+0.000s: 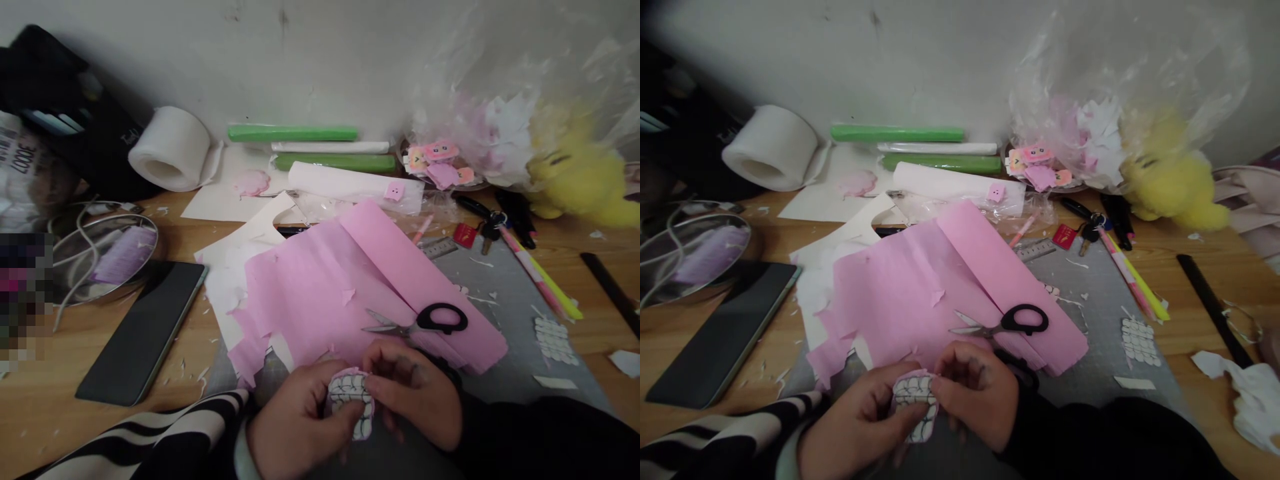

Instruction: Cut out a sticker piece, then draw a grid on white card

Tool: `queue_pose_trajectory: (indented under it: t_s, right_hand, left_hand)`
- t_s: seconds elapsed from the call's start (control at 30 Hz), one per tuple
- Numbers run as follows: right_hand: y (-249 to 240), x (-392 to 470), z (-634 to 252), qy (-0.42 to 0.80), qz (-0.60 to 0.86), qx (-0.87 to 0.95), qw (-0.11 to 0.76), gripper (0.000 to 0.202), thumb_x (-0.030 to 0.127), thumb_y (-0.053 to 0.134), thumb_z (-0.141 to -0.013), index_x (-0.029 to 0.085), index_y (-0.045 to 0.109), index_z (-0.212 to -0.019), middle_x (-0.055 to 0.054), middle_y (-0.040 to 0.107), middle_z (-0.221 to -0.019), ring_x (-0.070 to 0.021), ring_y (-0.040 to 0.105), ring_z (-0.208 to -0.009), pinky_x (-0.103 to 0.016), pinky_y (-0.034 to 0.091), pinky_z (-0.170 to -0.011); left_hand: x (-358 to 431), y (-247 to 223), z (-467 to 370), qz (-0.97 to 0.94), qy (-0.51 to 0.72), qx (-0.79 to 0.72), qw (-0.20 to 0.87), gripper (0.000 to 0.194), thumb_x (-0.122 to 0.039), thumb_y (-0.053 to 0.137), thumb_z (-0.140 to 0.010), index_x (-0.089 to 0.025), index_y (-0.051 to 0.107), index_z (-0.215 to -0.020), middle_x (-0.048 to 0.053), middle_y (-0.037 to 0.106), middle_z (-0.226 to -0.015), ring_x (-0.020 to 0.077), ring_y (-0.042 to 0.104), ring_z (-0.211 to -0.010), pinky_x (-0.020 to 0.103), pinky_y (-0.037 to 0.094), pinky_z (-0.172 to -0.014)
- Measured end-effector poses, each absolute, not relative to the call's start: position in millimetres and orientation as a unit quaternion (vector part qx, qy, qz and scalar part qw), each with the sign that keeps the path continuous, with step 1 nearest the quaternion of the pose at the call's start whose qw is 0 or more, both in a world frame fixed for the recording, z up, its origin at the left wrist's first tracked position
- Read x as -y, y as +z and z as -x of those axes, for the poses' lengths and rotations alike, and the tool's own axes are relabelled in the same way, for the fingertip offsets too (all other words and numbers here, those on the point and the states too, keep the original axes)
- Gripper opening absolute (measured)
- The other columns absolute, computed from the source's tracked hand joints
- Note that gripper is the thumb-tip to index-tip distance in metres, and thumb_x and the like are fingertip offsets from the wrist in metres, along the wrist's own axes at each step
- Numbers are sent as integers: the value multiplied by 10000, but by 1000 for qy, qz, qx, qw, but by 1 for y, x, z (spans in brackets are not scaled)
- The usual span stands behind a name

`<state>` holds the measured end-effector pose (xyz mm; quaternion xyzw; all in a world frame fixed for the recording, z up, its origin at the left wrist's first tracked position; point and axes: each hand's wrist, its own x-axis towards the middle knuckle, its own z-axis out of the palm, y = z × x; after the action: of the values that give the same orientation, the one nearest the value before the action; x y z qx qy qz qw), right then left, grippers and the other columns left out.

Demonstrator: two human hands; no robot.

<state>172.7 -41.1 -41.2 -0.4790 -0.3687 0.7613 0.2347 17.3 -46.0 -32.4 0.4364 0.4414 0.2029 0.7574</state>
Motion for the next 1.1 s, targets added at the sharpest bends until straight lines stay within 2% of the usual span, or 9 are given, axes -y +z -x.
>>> queue_pose_trajectory:
  t_s: [0.27, 0.53, 0.67, 0.8, 1.0, 1.1]
  right_hand:
    - [-40, 42, -172, 764, 488, 359, 224, 264, 364, 633, -650, 171, 453, -659, 93, 470, -487, -18, 400, -315, -122, 332, -280]
    - [-35, 42, -171, 747, 497, 383, 220, 211, 315, 614, -630, 175, 456, -639, 101, 431, -480, 2, 317, -304, -116, 234, -256]
    - [-37, 44, -170, 749, 501, 375, 219, 199, 327, 584, -668, 174, 456, -668, 102, 446, -481, -4, 332, -301, -108, 257, -253]
    - [-39, 44, -169, 744, 504, 376, 227, 220, 316, 623, -639, 167, 462, -657, 107, 437, -469, -4, 341, -308, -102, 285, -263]
    - [-38, 41, -172, 766, 499, 342, 218, 341, 485, 583, -649, 160, 479, -657, 79, 482, -452, -32, 415, -314, -127, 331, -271]
    - [-39, 40, -172, 771, 496, 338, 213, 361, 491, 611, -634, 151, 495, -665, 80, 489, -452, -29, 417, -315, -128, 346, -275]
  left_hand:
    - [47, -35, -13, -369, 241, -476, 761, 381, -509, 608, -704, -141, 509, -711, -41, 475, -526, 45, 380, -384, 148, 317, -348]
    - [44, -31, -16, -406, 221, -488, 741, 317, -426, 631, -676, -126, 529, -655, -49, 443, -488, 43, 368, -379, 148, 311, -348]
    - [45, -32, -15, -379, 232, -489, 751, 366, -483, 623, -673, -128, 536, -690, -28, 496, -502, 65, 434, -380, 153, 328, -333]
    - [45, -34, -14, -376, 241, -484, 752, 375, -495, 611, -688, -128, 547, -731, -25, 518, -480, 74, 459, -375, 157, 354, -349]
    - [43, -34, -15, -401, 221, -497, 737, 344, -475, 601, -671, -139, 526, -681, -15, 507, -490, 78, 442, -370, 173, 341, -348]
    - [43, -32, -15, -407, 210, -503, 733, 340, -470, 595, -660, -139, 520, -664, -9, 501, -488, 75, 425, -375, 181, 341, -362]
